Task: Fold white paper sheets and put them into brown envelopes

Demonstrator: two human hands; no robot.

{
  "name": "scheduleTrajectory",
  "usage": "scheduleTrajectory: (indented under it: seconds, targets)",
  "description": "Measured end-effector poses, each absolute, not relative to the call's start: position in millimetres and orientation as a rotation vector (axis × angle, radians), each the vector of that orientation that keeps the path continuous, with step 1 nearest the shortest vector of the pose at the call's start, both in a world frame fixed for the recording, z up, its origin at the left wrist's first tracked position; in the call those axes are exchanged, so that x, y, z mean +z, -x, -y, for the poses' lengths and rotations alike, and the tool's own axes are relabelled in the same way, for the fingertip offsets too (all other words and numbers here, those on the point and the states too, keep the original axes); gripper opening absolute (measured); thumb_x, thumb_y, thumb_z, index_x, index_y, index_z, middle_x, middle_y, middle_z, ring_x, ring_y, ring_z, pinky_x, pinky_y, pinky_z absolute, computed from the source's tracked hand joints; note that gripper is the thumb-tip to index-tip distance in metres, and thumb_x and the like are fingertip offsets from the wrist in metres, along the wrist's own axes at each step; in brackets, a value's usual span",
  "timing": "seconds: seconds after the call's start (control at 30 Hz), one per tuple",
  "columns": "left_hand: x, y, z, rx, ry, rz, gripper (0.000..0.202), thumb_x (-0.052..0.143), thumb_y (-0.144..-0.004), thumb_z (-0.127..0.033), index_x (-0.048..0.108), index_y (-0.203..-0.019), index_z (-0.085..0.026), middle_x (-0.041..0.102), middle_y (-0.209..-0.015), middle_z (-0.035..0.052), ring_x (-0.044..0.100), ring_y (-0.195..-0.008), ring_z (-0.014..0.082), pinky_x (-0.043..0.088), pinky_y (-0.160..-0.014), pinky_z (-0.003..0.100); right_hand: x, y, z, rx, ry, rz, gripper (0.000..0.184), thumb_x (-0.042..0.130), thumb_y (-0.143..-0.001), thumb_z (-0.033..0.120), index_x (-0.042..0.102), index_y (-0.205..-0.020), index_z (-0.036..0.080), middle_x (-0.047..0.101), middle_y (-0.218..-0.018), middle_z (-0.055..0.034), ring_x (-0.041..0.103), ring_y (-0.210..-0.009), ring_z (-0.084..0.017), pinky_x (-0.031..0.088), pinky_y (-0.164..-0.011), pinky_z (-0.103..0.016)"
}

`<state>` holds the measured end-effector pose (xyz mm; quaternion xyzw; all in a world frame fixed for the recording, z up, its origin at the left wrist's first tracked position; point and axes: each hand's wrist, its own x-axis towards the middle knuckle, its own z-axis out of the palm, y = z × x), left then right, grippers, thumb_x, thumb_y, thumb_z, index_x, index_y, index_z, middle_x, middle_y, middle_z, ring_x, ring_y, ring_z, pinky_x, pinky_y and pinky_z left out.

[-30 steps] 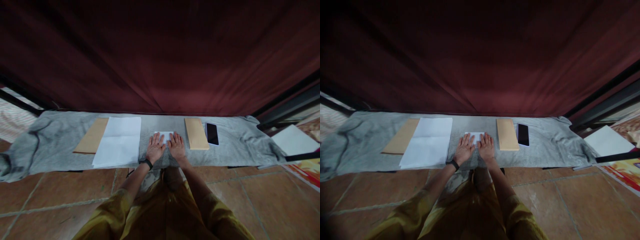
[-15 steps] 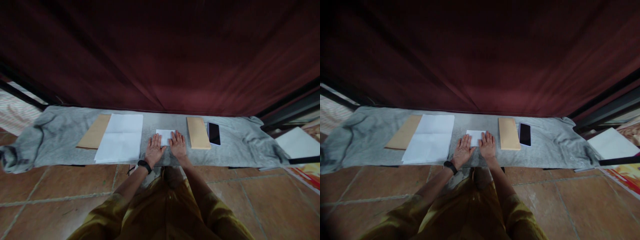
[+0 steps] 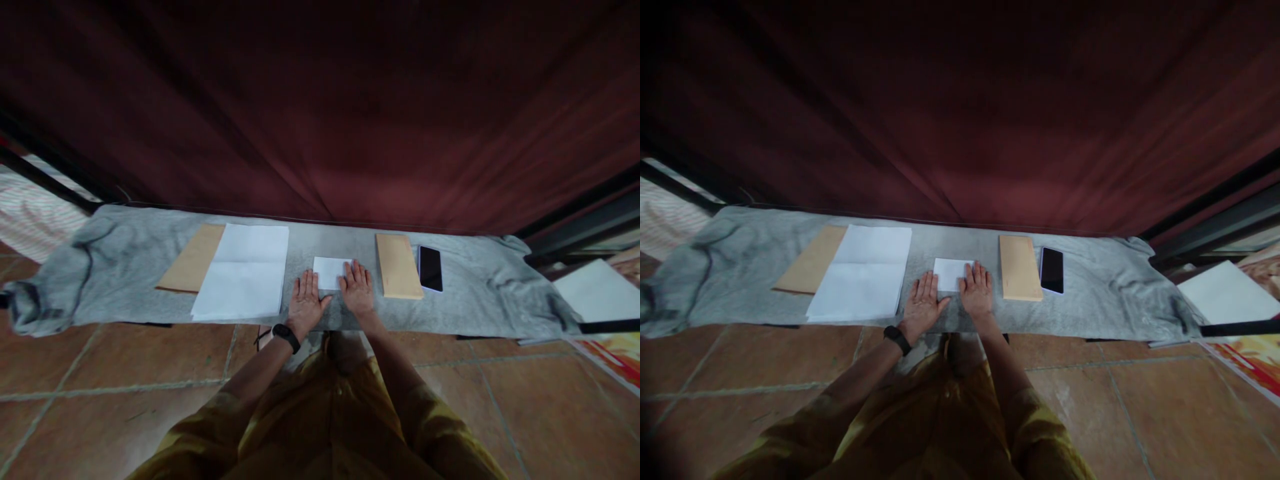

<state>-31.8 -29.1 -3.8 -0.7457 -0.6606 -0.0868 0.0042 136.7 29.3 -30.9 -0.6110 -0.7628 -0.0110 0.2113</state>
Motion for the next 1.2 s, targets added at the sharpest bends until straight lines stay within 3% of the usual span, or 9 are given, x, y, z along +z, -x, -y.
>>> scheduleTrajectory:
  seconds: [0.57,0.8,1.2]
  targets:
    - [-9,41,35,-0.299,2.337,2.050,0.077,0.036,-0.101,-0.055,0.033,-0.154,0.000,0.031,-0.161,0.0236,0.024,-0.153,0.0334,0.023,-0.124,0.051,-18,-134,-28,0.011,1.722,2.129,0.052,0.042,-0.104,0.035,0.044,-0.151,0.013,0.038,-0.160,-0.0190,0.037,-0.146,-0.033,0.027,-0.118,-0.055]
    - [-8,41,35,-0.305,2.340,2.049,0.075,0.038,-0.100,-0.052,0.034,-0.154,0.001,0.031,-0.161,0.0238,0.024,-0.153,0.0338,0.024,-0.123,0.052,-8,-109,-16,0.145,1.589,2.254,0.048,0.039,-0.104,0.031,0.048,-0.149,0.017,0.041,-0.159,-0.0114,0.037,-0.147,-0.026,0.028,-0.120,-0.046]
    - [-6,40,36,-0.375,2.342,2.068,0.076,0.040,-0.100,-0.052,0.033,-0.153,0.001,0.031,-0.161,0.0246,0.023,-0.153,0.0330,0.023,-0.123,0.052,-21,-136,-6,0.014,1.753,2.134,0.048,0.038,-0.105,0.028,0.048,-0.149,0.016,0.045,-0.156,-0.0156,0.042,-0.143,-0.028,0.030,-0.116,-0.049]
